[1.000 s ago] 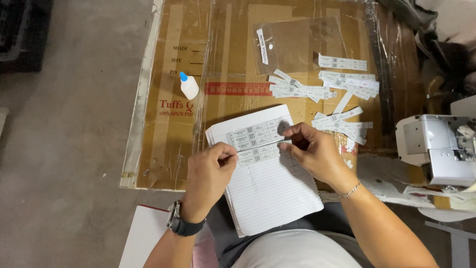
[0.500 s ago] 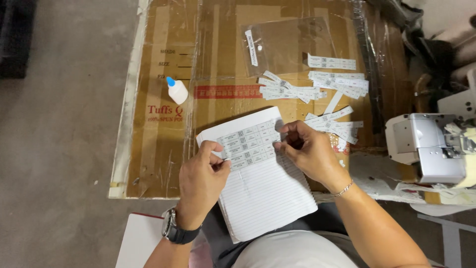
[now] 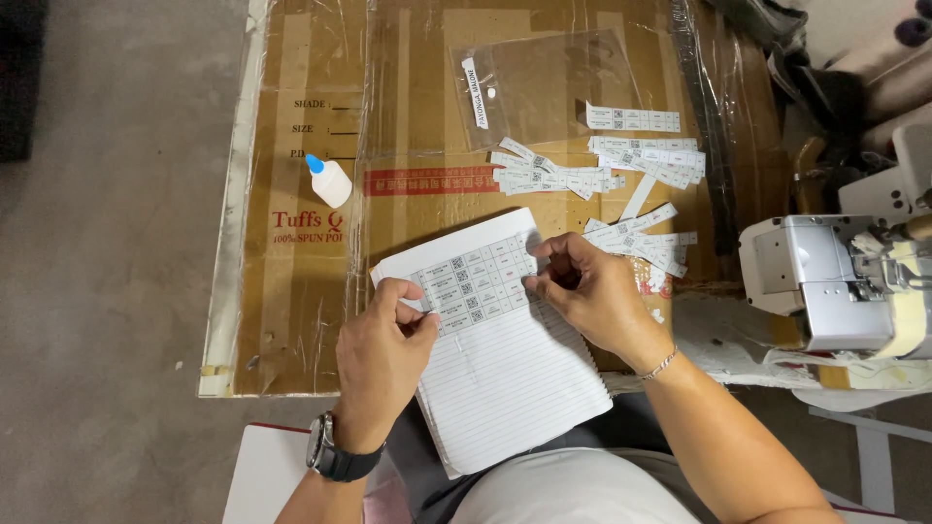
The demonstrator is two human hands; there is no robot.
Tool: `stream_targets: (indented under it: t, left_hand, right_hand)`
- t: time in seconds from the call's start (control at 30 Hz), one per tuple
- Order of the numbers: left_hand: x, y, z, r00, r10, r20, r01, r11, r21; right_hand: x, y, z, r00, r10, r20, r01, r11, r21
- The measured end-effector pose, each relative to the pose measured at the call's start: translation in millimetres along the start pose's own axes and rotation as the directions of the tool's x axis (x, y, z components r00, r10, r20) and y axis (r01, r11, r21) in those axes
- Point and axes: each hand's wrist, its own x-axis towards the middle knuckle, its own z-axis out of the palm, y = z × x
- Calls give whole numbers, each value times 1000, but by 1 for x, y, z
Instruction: Gluing small printed labels into a spiral notebook and marking them with a pen for record-keeping.
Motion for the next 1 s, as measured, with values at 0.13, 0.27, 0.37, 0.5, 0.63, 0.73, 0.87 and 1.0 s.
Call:
stream_targets:
  t: [0.13, 0.27, 0.37, 0.5, 0.63, 0.73, 0.87, 1.0]
  left_hand:
    - [2, 0, -1, 1000, -12, 6, 12, 1000, -8]
    - [3, -1, 1, 1000, -27, 13, 27, 1000, 2]
    - [3, -1, 0, 999, -27, 17, 27, 1000, 4]
    - [3, 1, -1, 1000, -19, 19, 19, 1000, -5]
    - [4, -2, 1, 1000, -13, 9, 13, 1000, -1]
    - [3, -2, 1, 1000, -16, 3, 16, 1000, -5]
    - [2, 0, 2, 999, -49, 14, 49, 999, 4]
    - [2, 2, 0, 999, -47, 16, 47, 999, 11]
  right_hand:
    - [1, 3, 0, 1000, -11, 9, 11, 1000, -8]
    - [3, 5, 0, 1000, -20, 7, 20, 1000, -7]
    - [3, 4, 1, 1000, -24, 4, 24, 1000, -5]
    - [3, 8, 3, 1000, -30, 0, 30, 999, -10]
    - [5, 11, 3, 999, -43, -3, 43, 999, -24]
    - [4, 10, 2, 999, -41, -3, 41, 999, -32]
    - [3, 4, 1, 999, -39, -8, 38, 998, -46]
    - [3, 3, 3, 999, -40, -22, 38, 998, -50]
